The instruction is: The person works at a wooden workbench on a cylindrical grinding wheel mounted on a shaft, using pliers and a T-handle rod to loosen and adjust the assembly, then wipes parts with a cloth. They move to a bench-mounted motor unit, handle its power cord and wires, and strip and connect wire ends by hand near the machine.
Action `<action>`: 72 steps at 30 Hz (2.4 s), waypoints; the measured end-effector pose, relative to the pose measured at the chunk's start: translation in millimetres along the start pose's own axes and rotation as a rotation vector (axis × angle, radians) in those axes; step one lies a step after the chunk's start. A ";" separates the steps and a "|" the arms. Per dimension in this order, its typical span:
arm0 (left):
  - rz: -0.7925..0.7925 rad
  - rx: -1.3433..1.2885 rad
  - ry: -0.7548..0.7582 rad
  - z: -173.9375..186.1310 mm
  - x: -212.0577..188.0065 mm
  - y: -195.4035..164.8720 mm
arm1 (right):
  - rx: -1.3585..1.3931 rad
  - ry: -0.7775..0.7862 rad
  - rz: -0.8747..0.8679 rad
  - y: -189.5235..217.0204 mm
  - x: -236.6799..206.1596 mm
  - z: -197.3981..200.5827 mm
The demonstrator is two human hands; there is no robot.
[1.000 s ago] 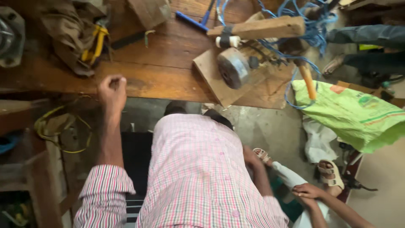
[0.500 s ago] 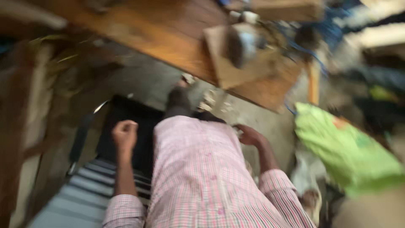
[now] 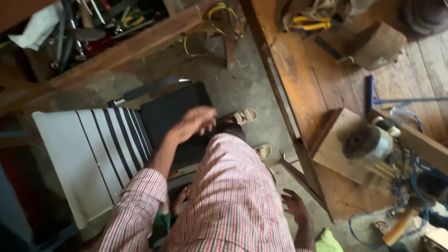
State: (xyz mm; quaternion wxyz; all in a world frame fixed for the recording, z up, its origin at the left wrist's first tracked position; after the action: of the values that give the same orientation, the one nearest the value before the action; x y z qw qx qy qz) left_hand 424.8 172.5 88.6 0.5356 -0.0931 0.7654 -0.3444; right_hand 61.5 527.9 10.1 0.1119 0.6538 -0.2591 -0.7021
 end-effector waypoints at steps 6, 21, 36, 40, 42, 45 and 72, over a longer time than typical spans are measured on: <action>-0.557 0.014 -0.342 91.6 36.3 -143.2 | 0.072 -0.169 0.009 15.2 14.7 -37.4; -0.352 1.004 -0.849 86.7 145.9 -311.1 | -0.010 -0.560 0.174 124.9 -7.2 -104.2; -0.616 0.218 -0.277 -131.9 34.5 -240.7 | -0.024 -0.540 0.912 318.6 -91.9 -125.3; -0.158 -0.159 0.213 -180.9 37.9 -159.9 | -0.102 -0.510 0.892 322.5 -110.2 -120.0; 0.057 -0.179 0.470 -216.2 48.9 -134.9 | 0.109 -0.586 0.626 304.0 -117.4 -109.6; -0.052 0.225 0.473 -238.2 62.6 -127.4 | -0.191 -0.985 0.579 292.2 -143.8 -80.1; -0.079 0.543 0.279 -75.9 199.5 -185.7 | -0.355 -1.429 0.066 266.0 38.7 -52.8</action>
State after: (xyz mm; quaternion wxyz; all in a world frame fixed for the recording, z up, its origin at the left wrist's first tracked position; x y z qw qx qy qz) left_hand 234.0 -35.5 68.6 0.4167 0.0717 0.7075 -0.5663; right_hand 60.0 273.7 111.9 0.0409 0.0008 -0.1709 -0.9844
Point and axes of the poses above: each hand's wrist, its own x-axis towards the middle knuckle, its own z-axis out of the back of the hand, y = z × x, the point moved 4 cm from there along x, towards the middle knuckle, and after that the axes turned 12 degrees about z, right-handed, at the moved point
